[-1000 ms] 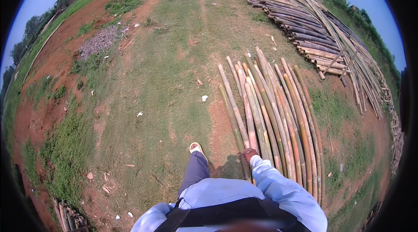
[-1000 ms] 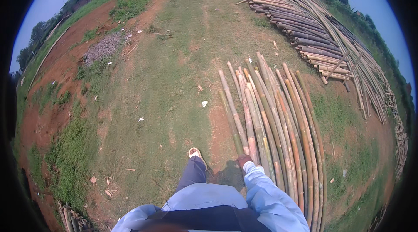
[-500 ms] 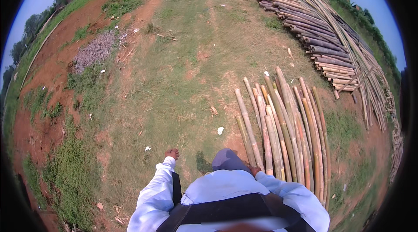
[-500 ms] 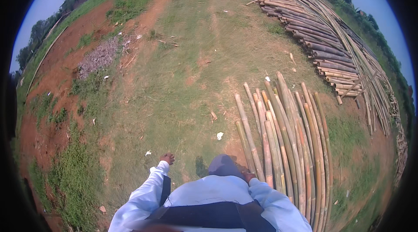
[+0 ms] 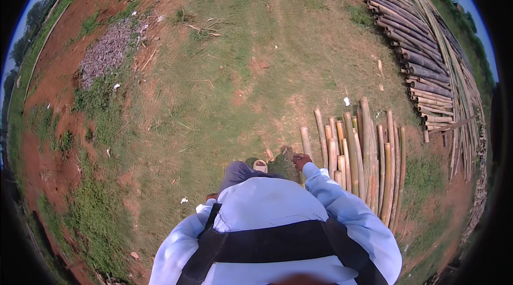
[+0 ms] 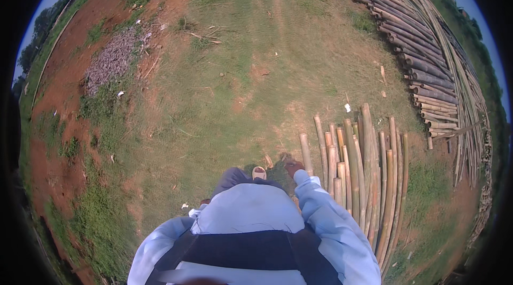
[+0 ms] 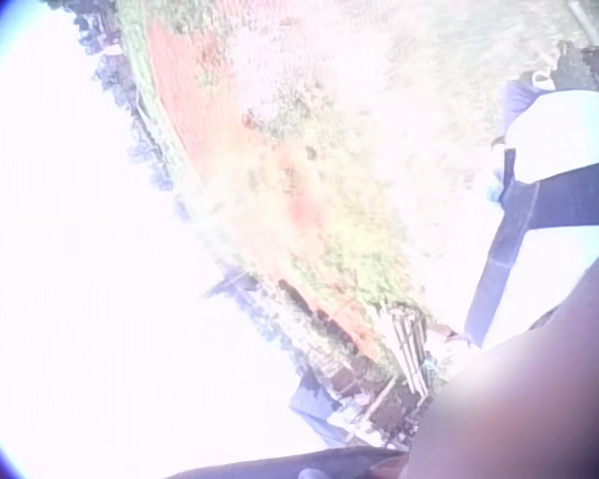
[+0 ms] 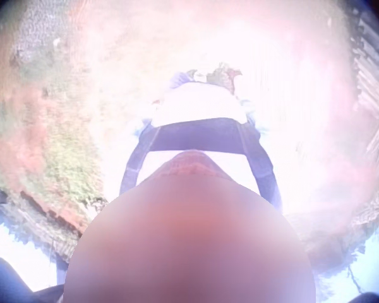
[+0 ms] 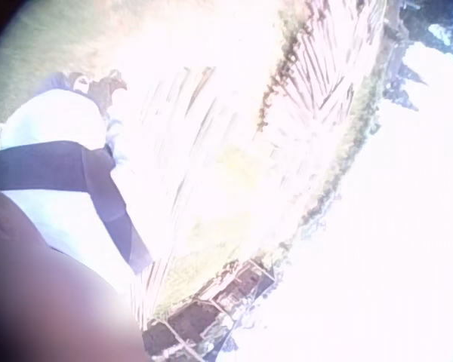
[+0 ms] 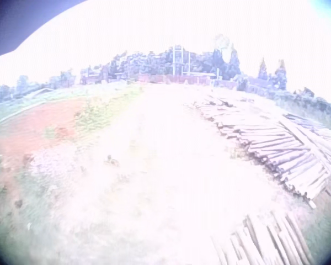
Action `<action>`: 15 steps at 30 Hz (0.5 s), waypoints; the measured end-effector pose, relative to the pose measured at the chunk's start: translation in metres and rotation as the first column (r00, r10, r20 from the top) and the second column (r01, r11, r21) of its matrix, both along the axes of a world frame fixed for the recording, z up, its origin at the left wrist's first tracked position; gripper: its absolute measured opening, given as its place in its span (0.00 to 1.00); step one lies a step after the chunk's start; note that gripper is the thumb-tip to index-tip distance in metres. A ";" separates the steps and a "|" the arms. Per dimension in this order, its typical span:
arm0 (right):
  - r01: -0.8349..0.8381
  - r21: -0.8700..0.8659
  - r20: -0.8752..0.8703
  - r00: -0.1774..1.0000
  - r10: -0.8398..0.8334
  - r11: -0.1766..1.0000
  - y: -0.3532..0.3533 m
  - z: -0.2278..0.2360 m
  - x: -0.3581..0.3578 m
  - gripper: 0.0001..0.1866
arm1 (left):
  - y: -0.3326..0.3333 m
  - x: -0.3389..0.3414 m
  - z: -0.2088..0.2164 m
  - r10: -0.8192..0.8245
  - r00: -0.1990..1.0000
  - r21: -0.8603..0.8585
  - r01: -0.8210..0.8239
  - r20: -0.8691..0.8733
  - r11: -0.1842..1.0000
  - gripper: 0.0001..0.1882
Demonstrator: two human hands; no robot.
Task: The person repeatedly picks up long bamboo poles from a pile, carries them a short distance, and places them onto a growing stack. The person handles the poles one at a time, walking back and forth between the source pile and the stack.
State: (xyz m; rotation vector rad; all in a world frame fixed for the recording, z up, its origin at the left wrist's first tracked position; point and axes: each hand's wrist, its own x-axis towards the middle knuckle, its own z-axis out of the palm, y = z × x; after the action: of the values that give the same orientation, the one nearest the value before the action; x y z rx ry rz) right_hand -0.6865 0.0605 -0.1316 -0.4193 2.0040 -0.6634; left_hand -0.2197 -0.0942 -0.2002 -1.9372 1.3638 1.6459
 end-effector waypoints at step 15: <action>0.550 0.327 0.208 0.751 -0.626 0.769 -0.274 0.046 -0.246 0.13 | -0.409 -0.335 0.049 0.206 0.978 0.076 -0.206 0.016 0.976 0.19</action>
State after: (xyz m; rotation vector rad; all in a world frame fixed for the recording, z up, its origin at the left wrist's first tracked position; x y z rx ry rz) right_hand -0.9327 -0.2131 -0.0860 0.4861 1.8717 -0.7915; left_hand -0.5550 -0.5030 -0.1510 -2.0970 1.1097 1.7508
